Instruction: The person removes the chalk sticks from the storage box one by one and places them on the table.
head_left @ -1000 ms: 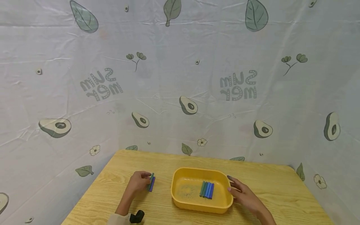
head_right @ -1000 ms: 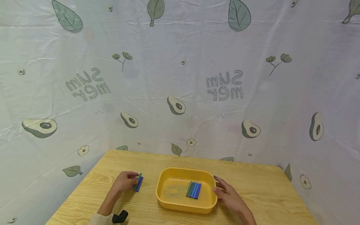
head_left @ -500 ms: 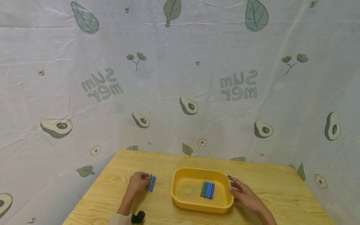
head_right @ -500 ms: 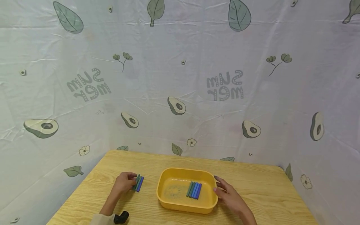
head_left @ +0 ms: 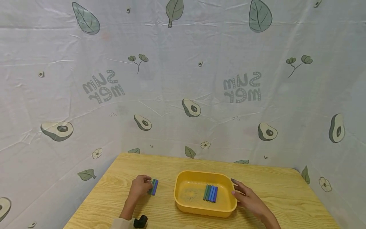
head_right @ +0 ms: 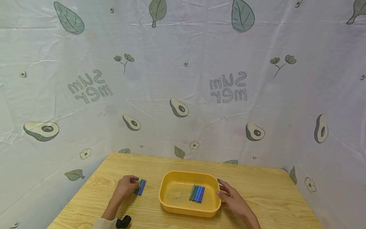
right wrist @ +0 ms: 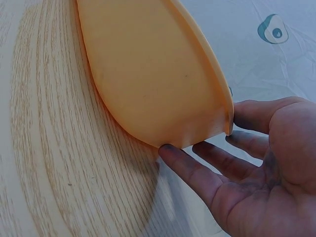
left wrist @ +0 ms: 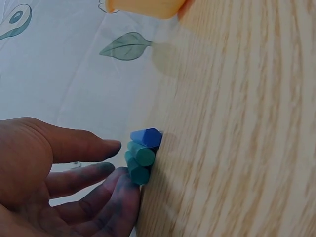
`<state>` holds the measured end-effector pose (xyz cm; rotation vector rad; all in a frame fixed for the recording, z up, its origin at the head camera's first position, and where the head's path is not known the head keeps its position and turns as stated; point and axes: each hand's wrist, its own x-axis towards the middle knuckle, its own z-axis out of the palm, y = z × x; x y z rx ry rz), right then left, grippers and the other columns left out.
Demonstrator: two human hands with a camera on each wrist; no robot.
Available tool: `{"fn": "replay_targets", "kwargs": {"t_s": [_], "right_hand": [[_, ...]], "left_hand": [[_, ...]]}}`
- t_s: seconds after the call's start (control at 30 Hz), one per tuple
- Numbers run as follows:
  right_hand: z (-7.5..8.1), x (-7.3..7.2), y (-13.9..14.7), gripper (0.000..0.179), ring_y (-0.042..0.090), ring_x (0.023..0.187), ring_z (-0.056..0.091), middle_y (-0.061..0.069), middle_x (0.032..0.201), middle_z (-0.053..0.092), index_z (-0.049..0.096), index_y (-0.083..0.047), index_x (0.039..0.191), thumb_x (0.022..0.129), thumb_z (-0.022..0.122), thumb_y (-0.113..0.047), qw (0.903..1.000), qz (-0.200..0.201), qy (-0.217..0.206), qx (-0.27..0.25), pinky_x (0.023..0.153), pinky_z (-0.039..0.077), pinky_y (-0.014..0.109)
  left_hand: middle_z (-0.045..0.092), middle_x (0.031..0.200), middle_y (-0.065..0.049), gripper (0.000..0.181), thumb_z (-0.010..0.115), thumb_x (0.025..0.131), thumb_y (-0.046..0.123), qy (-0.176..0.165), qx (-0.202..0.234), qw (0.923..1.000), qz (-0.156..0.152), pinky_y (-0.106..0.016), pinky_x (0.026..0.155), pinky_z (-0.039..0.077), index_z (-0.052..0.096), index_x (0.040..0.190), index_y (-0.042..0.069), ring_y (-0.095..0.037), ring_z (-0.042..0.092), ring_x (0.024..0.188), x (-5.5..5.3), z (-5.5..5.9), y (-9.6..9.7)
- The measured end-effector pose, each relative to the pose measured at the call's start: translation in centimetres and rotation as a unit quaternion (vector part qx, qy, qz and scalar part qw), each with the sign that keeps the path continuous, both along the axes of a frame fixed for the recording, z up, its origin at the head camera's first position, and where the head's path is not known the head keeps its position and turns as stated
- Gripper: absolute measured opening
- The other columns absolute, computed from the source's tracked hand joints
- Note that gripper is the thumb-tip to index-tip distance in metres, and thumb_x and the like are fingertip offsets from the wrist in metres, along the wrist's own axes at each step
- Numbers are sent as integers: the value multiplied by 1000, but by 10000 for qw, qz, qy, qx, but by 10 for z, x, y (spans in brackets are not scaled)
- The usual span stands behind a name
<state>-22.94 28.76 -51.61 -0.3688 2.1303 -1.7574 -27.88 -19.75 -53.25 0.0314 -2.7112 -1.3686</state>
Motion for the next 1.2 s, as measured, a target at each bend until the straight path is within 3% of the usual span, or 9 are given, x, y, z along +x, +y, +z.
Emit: {"fn": "replay_targets", "kwargs": {"t_s": [0.2,0.37,0.5,0.87,1.2], "right_hand": [[0,1,0,79,57,142,52,51,164,13,-2,12,167,116,48,-22,10000,-2,8,3,105,60,54],[0,1,0,79,57,142,52,52,163,13,-1,13,167,116,48,-22,10000,-17,34,17,104,60,54],[0,1,0,79,57,142,52,51,163,13,-1,13,167,116,49,-22,10000,-41,50,20,104,60,53],[-2,0,1,78,57,141,53,51,163,15,-1,13,167,116,48,-22,10000,8,72,-8,104,60,53],[-4,-1,1,78,58,142,51,50,164,16,0,12,167,117,48,-23,9999,-107,16,82,104,60,54]], "left_hand": [[79,104,-22,39,73,93,5,-104,270,9996,-47,-36,62,58,70,127,-12,-25,74,82,3,7,1],[77,113,-25,44,73,98,11,-103,293,9995,-29,-41,70,62,67,135,-11,-31,75,92,3,14,5],[75,118,-28,47,72,100,14,-59,295,9994,-155,-45,77,63,64,139,-11,-36,75,98,2,18,9],[66,137,-34,62,73,102,17,-80,938,9948,-395,-49,89,65,50,152,-11,-44,74,113,4,27,20],[61,146,-33,65,72,104,22,-201,1280,9886,-762,-50,97,63,47,156,-8,-45,71,121,9,34,36]]}}
